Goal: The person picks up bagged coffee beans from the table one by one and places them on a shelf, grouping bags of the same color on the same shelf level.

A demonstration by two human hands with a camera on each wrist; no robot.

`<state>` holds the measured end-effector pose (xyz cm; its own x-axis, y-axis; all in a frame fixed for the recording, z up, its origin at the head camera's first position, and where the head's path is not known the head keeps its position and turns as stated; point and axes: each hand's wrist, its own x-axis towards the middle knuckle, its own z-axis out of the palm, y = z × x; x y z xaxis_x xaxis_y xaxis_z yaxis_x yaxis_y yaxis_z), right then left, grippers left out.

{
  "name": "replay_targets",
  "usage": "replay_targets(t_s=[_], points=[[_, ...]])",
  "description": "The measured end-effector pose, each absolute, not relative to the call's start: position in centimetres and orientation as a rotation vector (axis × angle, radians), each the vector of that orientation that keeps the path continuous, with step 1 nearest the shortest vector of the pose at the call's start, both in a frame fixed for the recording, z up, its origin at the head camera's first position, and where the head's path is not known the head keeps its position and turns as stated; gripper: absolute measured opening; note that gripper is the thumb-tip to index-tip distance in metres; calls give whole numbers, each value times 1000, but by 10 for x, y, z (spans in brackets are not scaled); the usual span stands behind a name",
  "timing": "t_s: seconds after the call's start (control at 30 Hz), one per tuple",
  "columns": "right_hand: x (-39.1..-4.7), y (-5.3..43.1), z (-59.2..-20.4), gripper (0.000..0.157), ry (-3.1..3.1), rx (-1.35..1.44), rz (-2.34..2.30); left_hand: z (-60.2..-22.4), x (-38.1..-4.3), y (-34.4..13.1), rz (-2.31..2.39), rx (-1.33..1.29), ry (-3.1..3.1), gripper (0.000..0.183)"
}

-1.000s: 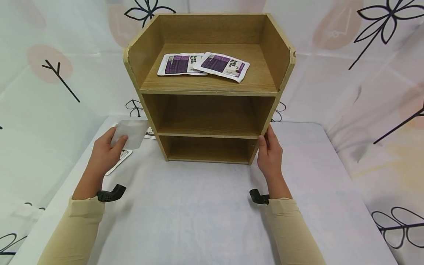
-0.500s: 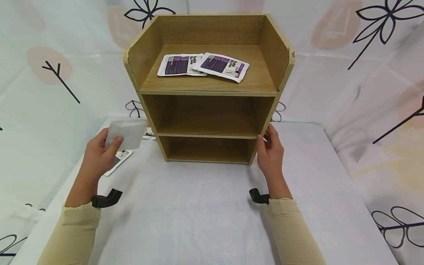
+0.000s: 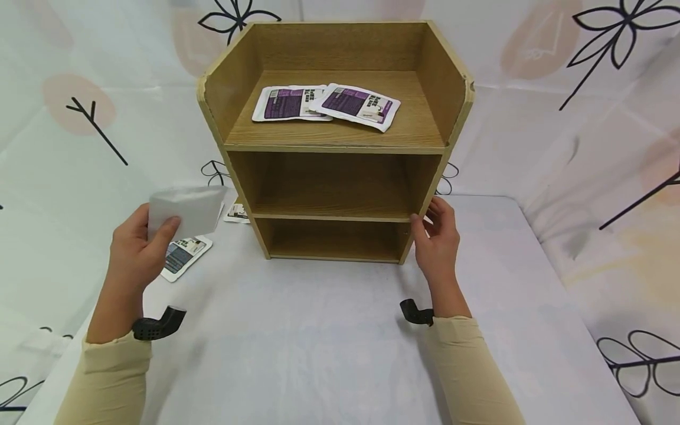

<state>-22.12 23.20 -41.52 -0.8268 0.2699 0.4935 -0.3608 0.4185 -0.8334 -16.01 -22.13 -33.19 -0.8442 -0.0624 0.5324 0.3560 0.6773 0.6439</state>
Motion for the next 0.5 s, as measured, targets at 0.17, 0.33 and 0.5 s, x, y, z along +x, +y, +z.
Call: replay_targets(t_s=[0.17,0.33,0.5], points=[[-220,232,-413,45,-2106,58,1423,-328,-155,-220,-1059,-302,-2280,33],[-220,232,-412,45,-2116,47,1418,-328,-150,-217,-1050,-347,-2260,32],[-219,232,-412,45,-2119,49,1416,-329,-149,-212,-1087,-410,-2289,36]])
